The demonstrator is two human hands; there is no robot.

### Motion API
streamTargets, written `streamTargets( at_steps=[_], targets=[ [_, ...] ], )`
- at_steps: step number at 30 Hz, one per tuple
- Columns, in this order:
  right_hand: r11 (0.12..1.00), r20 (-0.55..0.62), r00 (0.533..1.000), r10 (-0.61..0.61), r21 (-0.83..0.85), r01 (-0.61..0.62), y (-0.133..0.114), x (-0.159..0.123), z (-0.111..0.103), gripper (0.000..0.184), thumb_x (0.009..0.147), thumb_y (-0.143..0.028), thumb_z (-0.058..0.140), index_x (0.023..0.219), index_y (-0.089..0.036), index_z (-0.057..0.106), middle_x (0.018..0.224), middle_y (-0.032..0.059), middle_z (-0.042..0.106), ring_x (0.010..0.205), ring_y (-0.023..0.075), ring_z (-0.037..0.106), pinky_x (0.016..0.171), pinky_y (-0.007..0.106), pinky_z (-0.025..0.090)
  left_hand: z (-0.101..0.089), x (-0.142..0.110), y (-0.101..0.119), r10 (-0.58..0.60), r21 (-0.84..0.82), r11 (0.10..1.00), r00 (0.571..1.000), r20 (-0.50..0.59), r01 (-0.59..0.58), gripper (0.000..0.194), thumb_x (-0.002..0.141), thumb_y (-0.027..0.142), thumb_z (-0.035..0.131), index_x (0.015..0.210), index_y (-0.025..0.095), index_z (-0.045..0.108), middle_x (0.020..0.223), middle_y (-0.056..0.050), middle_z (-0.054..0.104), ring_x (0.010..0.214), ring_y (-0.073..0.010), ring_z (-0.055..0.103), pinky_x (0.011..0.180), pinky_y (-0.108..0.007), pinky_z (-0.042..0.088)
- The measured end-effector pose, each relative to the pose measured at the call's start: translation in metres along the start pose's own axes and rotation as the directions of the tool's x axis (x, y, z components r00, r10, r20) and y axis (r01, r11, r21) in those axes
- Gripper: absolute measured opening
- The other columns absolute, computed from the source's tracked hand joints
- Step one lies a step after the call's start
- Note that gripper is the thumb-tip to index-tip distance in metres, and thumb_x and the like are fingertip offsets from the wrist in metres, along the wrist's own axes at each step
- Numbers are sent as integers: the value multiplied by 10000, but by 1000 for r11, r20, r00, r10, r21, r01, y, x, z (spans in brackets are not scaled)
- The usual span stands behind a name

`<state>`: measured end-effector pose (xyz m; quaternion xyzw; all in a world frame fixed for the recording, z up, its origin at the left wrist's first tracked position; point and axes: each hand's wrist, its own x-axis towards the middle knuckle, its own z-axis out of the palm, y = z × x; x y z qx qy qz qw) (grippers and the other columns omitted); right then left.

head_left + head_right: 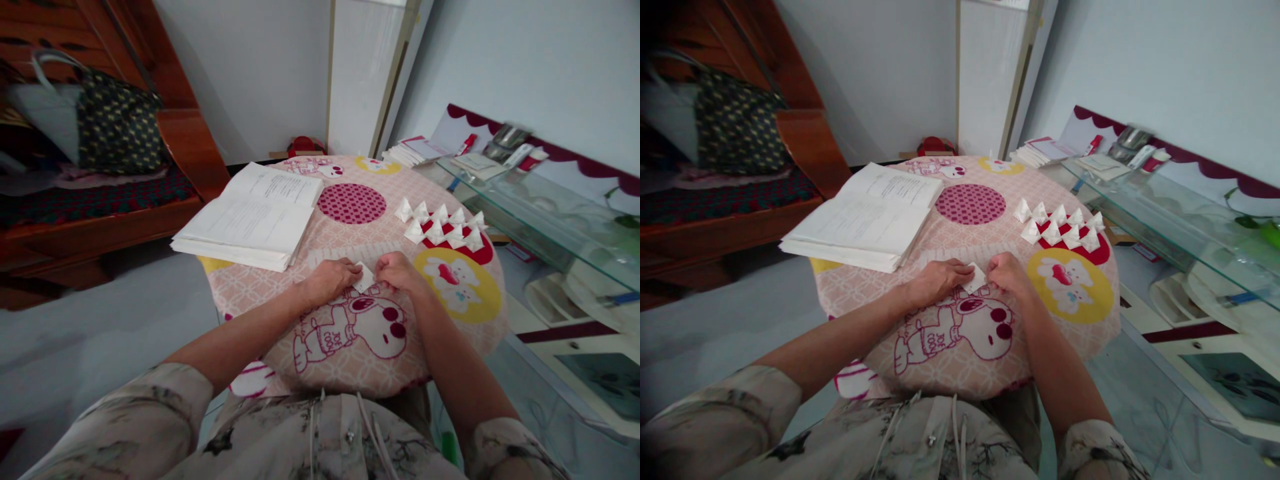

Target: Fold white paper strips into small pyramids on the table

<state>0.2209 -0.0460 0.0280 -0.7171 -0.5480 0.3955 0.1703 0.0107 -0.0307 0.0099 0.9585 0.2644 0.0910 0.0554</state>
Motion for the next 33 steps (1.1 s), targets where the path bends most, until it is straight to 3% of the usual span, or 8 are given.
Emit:
streamTargets(
  at_steps=[5, 8, 10, 13, 18, 25, 28, 33],
  targets=[
    [988, -17, 999, -52, 144, 53, 5, -5, -13, 161, 672, -24, 600, 627, -176, 575, 410, -53, 544, 314, 85, 458, 336, 179, 295, 0, 1, -1, 19, -13, 1000, 999, 27, -19, 260, 959, 157, 524, 1137, 212, 706, 1251, -86, 699, 1135, -205, 633, 902, -289, 544],
    [932, -75, 985, -158, 318, 174, -4, -2, -5, 100, 713, -74, 617, 718, -172, 601, 518, -32, 626, 385, 98, 545, 338, 173, 318, 2, 0, -2, 2, -9, 1000, 1000, 14, -2, 279, 949, 145, 529, 1143, 213, 717, 1229, -95, 699, 1110, -216, 645, 876, -296, 548],
    [919, -41, 981, -188, 346, 191, -10, 3, 5, 95, 731, -85, 617, 769, -172, 609, 539, -27, 639, 415, 108, 573, 368, 177, 378, 2, 0, -3, -13, -19, 1000, 1000, -4, 13, 314, 938, 133, 529, 1166, 228, 723, 1211, -89, 699, 1080, -216, 658, 862, -298, 549],
    [949, 41, 979, -199, 256, 182, -11, 11, 17, 98, 758, -81, 606, 787, -173, 621, 498, -41, 606, 389, 97, 533, 383, 178, 383, 2, 0, -5, -27, -86, 996, 999, -29, 25, 374, 909, 99, 524, 1169, 257, 741, 1178, -62, 711, 1054, -203, 675, 876, -293, 544],
    [973, 34, 975, -222, 76, 219, -10, 11, 21, 86, 773, -98, 613, 761, -181, 635, 471, -47, 572, 368, 97, 487, 378, 196, 357, 0, 1, -10, -77, -247, 967, 994, -72, 57, 357, 859, 65, 508, 1015, 217, 791, 1134, -52, 745, 1011, -197, 697, 892, -304, 547],
    [983, 28, 983, -180, 33, 179, -18, 10, 20, 140, 691, -43, 602, 710, -180, 619, 431, -54, 529, 371, 113, 501, 364, 193, 357, 6, 6, -19, -207, -414, 901, 967, -149, 129, 210, 828, 100, 568, 881, 166, 760, 1100, -74, 742, 1029, -197, 691, 970, -333, 540],
    [984, 25, 984, -175, 38, 174, -19, 10, 22, 145, 680, -33, 600, 686, -179, 605, 434, -53, 533, 369, 111, 500, 361, 191, 353, 9, 10, -20, -297, -419, 885, 939, -175, 202, 220, 805, 138, 616, 991, 162, 731, 1213, -95, 705, 1141, -227, 660, 1042, -378, 516],
    [983, 0, 984, -179, 33, 179, -19, 7, 23, 160, 672, -22, 574, 669, -178, 610, 410, -58, 509, 361, 106, 481, 384, 194, 351, 20, 20, -14, -381, -311, 895, 910, -161, 320, 444, 788, 174, 653, 1231, 145, 634, 1424, -159, 585, 1387, -282, 506, 1202, -460, 366]
  ],
)
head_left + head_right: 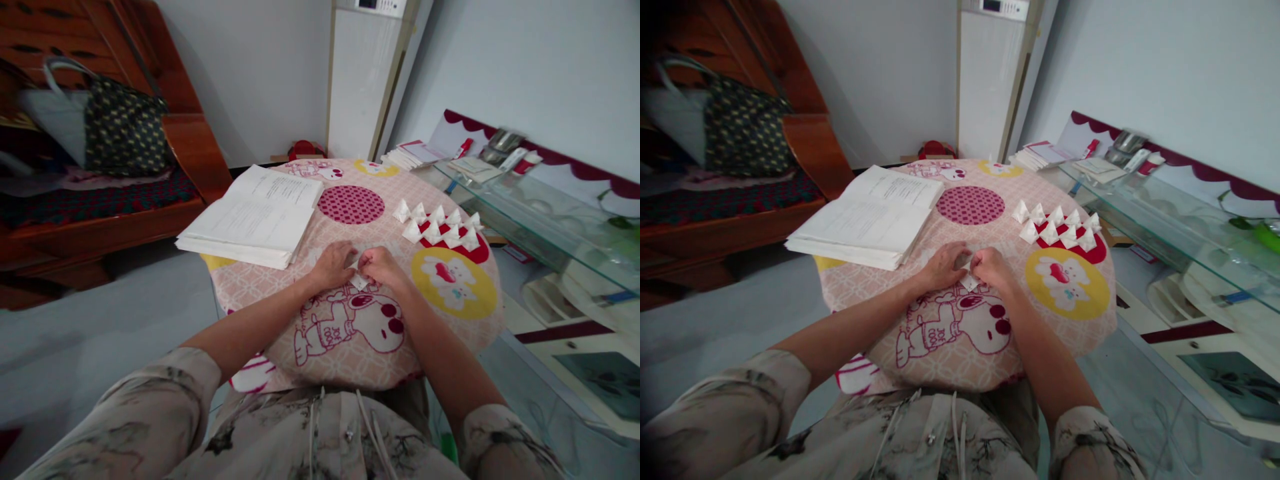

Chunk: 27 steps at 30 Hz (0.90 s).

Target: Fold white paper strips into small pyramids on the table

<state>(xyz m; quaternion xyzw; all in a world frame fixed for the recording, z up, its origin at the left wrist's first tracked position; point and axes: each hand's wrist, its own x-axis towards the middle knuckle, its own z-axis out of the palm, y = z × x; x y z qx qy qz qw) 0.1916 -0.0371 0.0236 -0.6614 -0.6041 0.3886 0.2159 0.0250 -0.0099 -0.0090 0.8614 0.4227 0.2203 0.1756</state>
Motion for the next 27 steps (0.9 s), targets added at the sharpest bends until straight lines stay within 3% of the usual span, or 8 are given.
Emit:
streamTargets(
  at_steps=[4, 10, 14, 18, 20, 23, 25, 27],
  targets=[
    [999, -13, 1000, -26, -32, 26, 1, -1, 1, 160, 688, -37, 562, 669, -181, 628, 413, -53, 508, 367, 108, 481, 401, 199, 350, 4, 3, 4, -57, 102, 994, 995, 84, 48, 566, 830, 262, 660, 1378, 169, 554, 1581, -183, 430, 1488, -337, 373, 1230, -570, 261],
    [996, -35, 998, -42, -77, 39, 1, 0, 1, 155, 683, -41, 569, 668, -185, 624, 443, -45, 525, 404, 124, 514, 429, 209, 367, -3, 8, 2, -72, 121, 991, 977, 199, 48, 684, 827, 221, 645, 1493, 249, 489, 1646, -160, 331, 1523, -385, 286, 1209, -622, 249],
    [997, -45, 999, -31, -72, 28, -1, -1, 1, 137, 678, -49, 595, 678, -181, 630, 459, -44, 535, 419, 122, 523, 447, 213, 381, -8, 9, -8, -23, 90, 996, 975, 222, 3, 683, 816, 196, 630, 1484, 271, 506, 1644, -123, 346, 1523, -362, 292, 1212, -584, 268],
    [999, -41, 999, -27, -37, 26, 2, -1, 1, 109, 701, -72, 611, 695, -180, 628, 457, -48, 531, 408, 115, 508, 416, 203, 347, -16, 7, -25, 27, 22, 999, 967, 254, -34, 674, 792, 134, 605, 1458, 220, 543, 1624, -134, 390, 1504, -311, 354, 1209, -499, 333],
    [1000, -31, 999, -22, 0, 22, 4, -2, 1, 103, 711, -78, 624, 736, -177, 636, 477, -49, 546, 415, 112, 514, 413, 200, 345, -20, 6, -32, 75, -54, 996, 968, 239, -64, 641, 790, 114, 582, 1426, 196, 577, 1602, -128, 431, 1472, -275, 416, 1191, -443, 380],
    [1000, -65, 998, -11, 6, 12, 5, -2, -1, 134, 745, -104, 648, 858, -172, 668, 522, -46, 577, 455, 125, 545, 454, 212, 392, -23, 4, -34, 68, -126, 991, 990, 126, -53, 536, 821, 80, 496, 1313, 195, 674, 1510, -87, 554, 1379, -229, 530, 1168, -414, 421],
    [994, -172, 982, -76, -88, 61, 5, -2, -2, 147, 776, -145, 677, 921, -170, 689, 613, -13, 635, 564, 151, 606, 552, 239, 463, -21, 4, -30, 51, -140, 989, 996, 74, -40, 462, 861, 101, 474, 1235, 207, 724, 1429, -67, 626, 1309, -220, 588, 1149, -419, 445],
    [958, -278, 937, -213, -247, 145, 6, -1, -2, 144, 801, -183, 700, 945, -171, 708, 779, 47, 701, 761, 193, 662, 718, 285, 514, -18, 4, -23, 53, -152, 987, 997, 57, -44, 383, 890, 151, 509, 1184, 208, 747, 1370, -69, 665, 1251, -223, 625, 1117, -419, 475]
  ],
)
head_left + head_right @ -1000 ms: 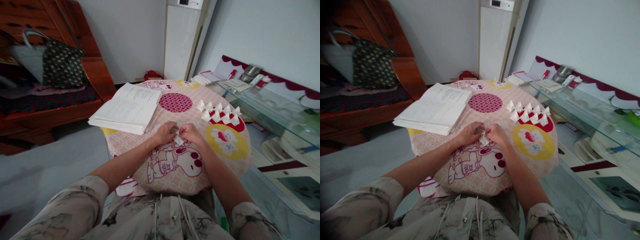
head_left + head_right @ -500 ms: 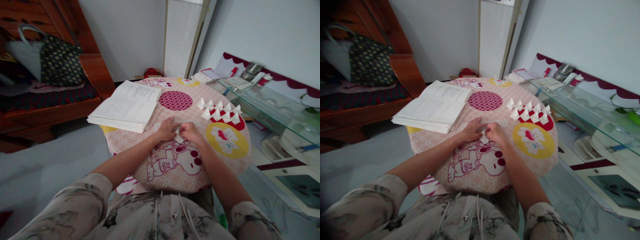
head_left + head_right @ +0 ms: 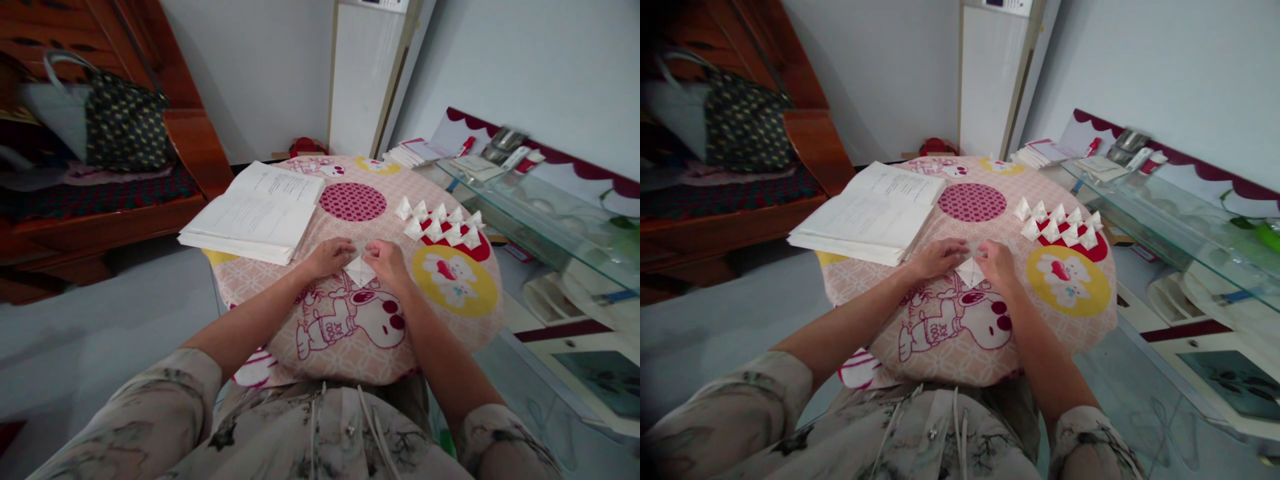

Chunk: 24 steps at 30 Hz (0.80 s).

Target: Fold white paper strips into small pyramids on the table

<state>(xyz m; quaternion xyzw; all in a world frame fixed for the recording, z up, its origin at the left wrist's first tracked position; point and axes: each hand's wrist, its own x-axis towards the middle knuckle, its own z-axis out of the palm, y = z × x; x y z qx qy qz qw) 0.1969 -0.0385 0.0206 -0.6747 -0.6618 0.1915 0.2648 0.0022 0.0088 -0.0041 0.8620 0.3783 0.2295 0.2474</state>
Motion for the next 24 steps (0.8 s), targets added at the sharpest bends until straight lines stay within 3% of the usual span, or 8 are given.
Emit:
streamTargets(
  at_steps=[3, 6, 12, 16, 19, 22, 24],
  targets=[
    [971, -34, 978, -206, -130, 200, 4, 1, 3, 105, 801, -173, 711, 905, -176, 718, 1021, 116, 713, 1020, 246, 641, 930, 352, 488, 7, 1, 8, 15, -4, 1000, 1000, -20, -15, 300, 860, 218, 632, 1132, 199, 758, 1339, -85, 676, 1228, -235, 638, 1095, -409, 492],
    [953, 46, 955, -292, -76, 294, 10, 1, 6, 52, 775, -131, 702, 800, -177, 699, 1050, 115, 704, 1034, 239, 631, 963, 358, 469, 11, 0, 12, 1, 9, 1000, 999, -38, 0, 318, 790, 220, 723, 1106, 196, 754, 1334, -90, 673, 1265, -249, 615, 1116, -407, 474],
    [953, 64, 989, -136, 283, 113, 16, 1, 0, 62, 684, -188, 703, 695, -185, 642, 745, 10, 673, 742, 170, 618, 731, 288, 473, 6, -1, 17, -30, -56, 998, 999, -33, 28, 285, 749, 203, 736, 1032, 182, 755, 1280, -81, 694, 1189, -249, 649, 1068, -396, 501],
    [807, 89, 996, 24, 586, -72, 12, 0, -4, 163, 644, -316, 714, 696, -188, 628, 623, -20, 620, 581, 140, 554, 579, 261, 425, 5, 4, 17, -132, -302, 947, 990, -58, 108, 277, 780, 235, 699, 1041, 153, 740, 986, -55, 755, 892, -190, 692, 824, -313, 558],
    [699, 24, 990, 138, 705, -115, 7, -1, -4, 227, 615, -361, 731, 695, -197, 596, 615, -17, 609, 576, 144, 562, 578, 271, 453, 8, 6, 19, -240, -582, 788, 971, 7, 200, 213, 781, 287, 712, 905, 114, 726, 763, -32, 710, 661, -137, 627, 608, -240, 480],
    [627, -18, 979, 201, 770, -115, 4, -1, -1, 262, 591, -376, 747, 690, -205, 574, 621, -24, 599, 593, 146, 574, 603, 288, 489, 12, 6, 23, -280, -819, 526, 956, 90, 231, 277, 712, 331, 791, 835, 97, 709, 742, -48, 706, 605, -120, 602, 566, -228, 437],
    [568, -33, 979, 203, 818, -90, 4, 0, 3, 276, 553, -364, 771, 681, -205, 585, 614, -34, 594, 581, 139, 566, 598, 290, 492, 14, 6, 26, -286, -884, 409, 952, 110, 225, 330, 655, 340, 836, 831, 87, 719, 732, -57, 710, 585, -114, 590, 556, -226, 424]
  ],
)
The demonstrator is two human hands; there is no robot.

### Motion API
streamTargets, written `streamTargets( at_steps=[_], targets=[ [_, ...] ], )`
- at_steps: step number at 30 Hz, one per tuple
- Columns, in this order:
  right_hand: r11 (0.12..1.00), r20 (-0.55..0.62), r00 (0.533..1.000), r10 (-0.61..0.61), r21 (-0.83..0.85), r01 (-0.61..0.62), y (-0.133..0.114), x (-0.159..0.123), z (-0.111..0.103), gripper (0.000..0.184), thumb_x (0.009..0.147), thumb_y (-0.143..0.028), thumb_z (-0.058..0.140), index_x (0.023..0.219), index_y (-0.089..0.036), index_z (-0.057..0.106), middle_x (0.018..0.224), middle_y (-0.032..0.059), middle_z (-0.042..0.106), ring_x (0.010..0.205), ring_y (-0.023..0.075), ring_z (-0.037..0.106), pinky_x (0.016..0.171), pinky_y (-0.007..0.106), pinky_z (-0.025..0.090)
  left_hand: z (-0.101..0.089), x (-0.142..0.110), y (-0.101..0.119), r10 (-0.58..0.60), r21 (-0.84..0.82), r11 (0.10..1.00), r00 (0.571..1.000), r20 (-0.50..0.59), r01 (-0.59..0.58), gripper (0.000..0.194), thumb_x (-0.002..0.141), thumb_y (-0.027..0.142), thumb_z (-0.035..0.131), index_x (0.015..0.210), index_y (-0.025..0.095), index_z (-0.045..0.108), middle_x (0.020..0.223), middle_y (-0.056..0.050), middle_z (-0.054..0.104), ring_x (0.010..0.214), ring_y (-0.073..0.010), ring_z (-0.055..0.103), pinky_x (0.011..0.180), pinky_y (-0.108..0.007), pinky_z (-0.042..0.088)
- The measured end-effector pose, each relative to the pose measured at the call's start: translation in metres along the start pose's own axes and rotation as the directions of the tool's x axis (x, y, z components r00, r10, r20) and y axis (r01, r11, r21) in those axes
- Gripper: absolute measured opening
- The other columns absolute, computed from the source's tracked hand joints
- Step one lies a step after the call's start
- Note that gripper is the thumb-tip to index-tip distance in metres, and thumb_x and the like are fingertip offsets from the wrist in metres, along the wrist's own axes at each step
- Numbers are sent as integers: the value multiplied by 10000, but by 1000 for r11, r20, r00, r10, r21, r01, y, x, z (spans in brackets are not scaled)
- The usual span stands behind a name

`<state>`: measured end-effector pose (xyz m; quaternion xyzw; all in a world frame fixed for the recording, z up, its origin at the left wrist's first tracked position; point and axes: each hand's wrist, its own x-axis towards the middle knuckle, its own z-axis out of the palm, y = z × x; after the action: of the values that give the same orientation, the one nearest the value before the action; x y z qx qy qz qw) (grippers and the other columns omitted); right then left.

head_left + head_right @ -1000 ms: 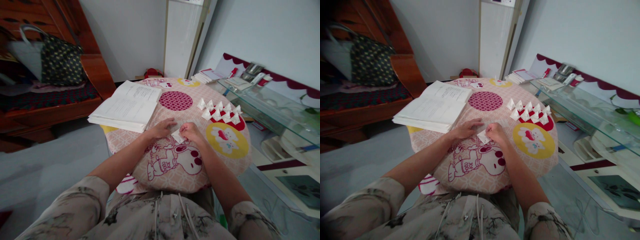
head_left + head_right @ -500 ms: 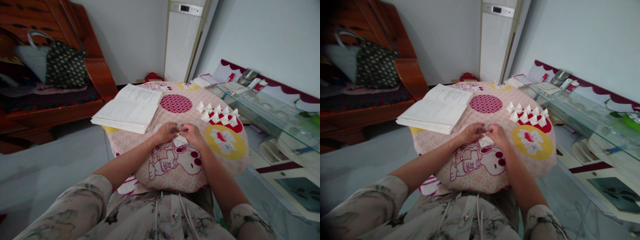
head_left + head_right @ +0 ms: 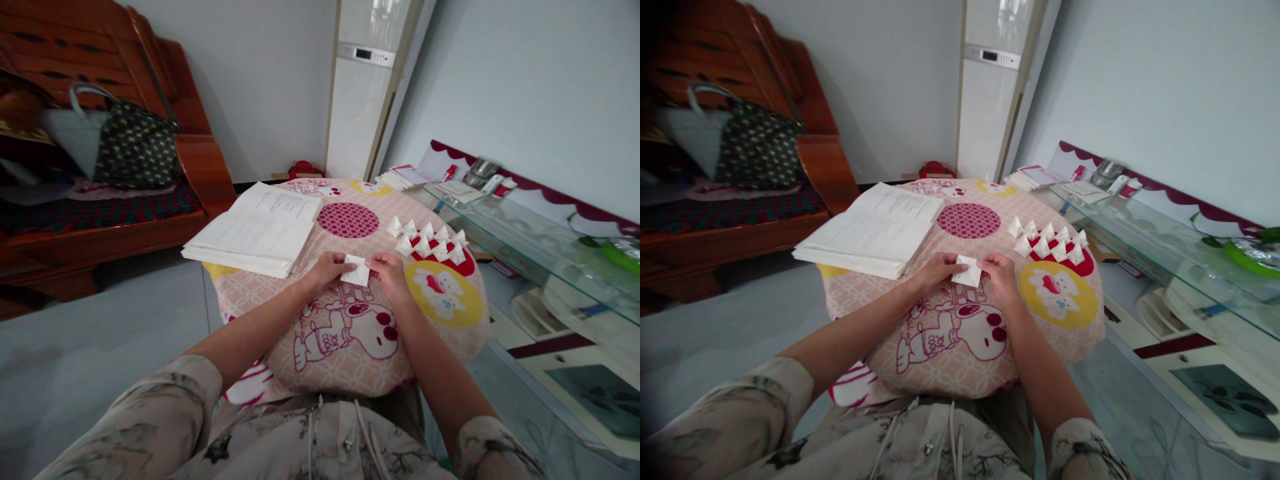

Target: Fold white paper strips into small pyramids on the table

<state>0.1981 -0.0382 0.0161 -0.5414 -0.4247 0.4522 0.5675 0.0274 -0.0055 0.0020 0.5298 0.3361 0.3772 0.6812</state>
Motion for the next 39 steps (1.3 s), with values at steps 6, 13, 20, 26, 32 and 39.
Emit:
streamTargets(
  at_steps=[6, 13, 20, 26, 32, 39],
  targets=[
    [981, 26, 1000, 13, 193, -17, 8, 2, 2, 274, 488, -292, 842, 635, -198, 630, 594, -39, 614, 555, 129, 557, 564, 280, 481, 1, 0, -5, -31, 17, 999, 997, -64, 32, 311, 626, 335, 850, 764, 90, 716, 633, -37, 672, 506, -99, 533, 491, -219, 353],
    [981, 179, 980, 90, 156, -119, 7, -2, 0, 282, 573, -386, 863, 650, -177, 690, 626, 6, 672, 562, 153, 587, 569, 309, 491, 2, -2, -3, 19, 31, 999, 999, -41, -17, 293, 609, 343, 847, 705, 102, 712, 627, -25, 665, 519, -97, 528, 503, -223, 361],
    [967, 221, 971, 94, 211, -142, 11, -4, 0, 252, 574, -330, 862, 606, -184, 659, 566, -16, 625, 518, 130, 540, 540, 287, 438, 4, -8, 7, 89, -64, 994, 993, 82, -84, 341, 573, 358, 893, 703, 94, 722, 614, -28, 670, 516, -101, 543, 527, -231, 398],
    [952, 198, 979, 59, 285, -115, 8, -5, 3, 241, 570, -313, 860, 604, -192, 654, 580, -22, 626, 525, 123, 536, 529, 272, 430, 2, -14, 13, 163, -3, 987, 982, 101, -163, 384, 681, 461, 838, 683, 101, 707, 577, -15, 634, 498, -86, 503, 505, -218, 359],
    [977, 194, 981, 15, 205, -56, 5, -6, 2, 248, 588, -333, 846, 564, -190, 644, 516, -34, 561, 470, 110, 474, 465, 263, 387, 1, -12, 11, 189, 7, 982, 981, -43, -189, 364, 695, 430, 813, 612, 135, 617, 526, 29, 532, 473, -68, 415, 478, -219, 286],
    [986, 236, 972, 19, 159, -58, 9, -8, 0, 261, 639, -361, 822, 564, -194, 637, 506, -28, 556, 442, 115, 473, 425, 262, 379, 2, -15, 15, 186, 49, 982, 979, -88, -183, 412, 749, 445, 715, 527, 163, 514, 495, 39, 431, 457, -70, 346, 471, -245, 232]
  ],
)
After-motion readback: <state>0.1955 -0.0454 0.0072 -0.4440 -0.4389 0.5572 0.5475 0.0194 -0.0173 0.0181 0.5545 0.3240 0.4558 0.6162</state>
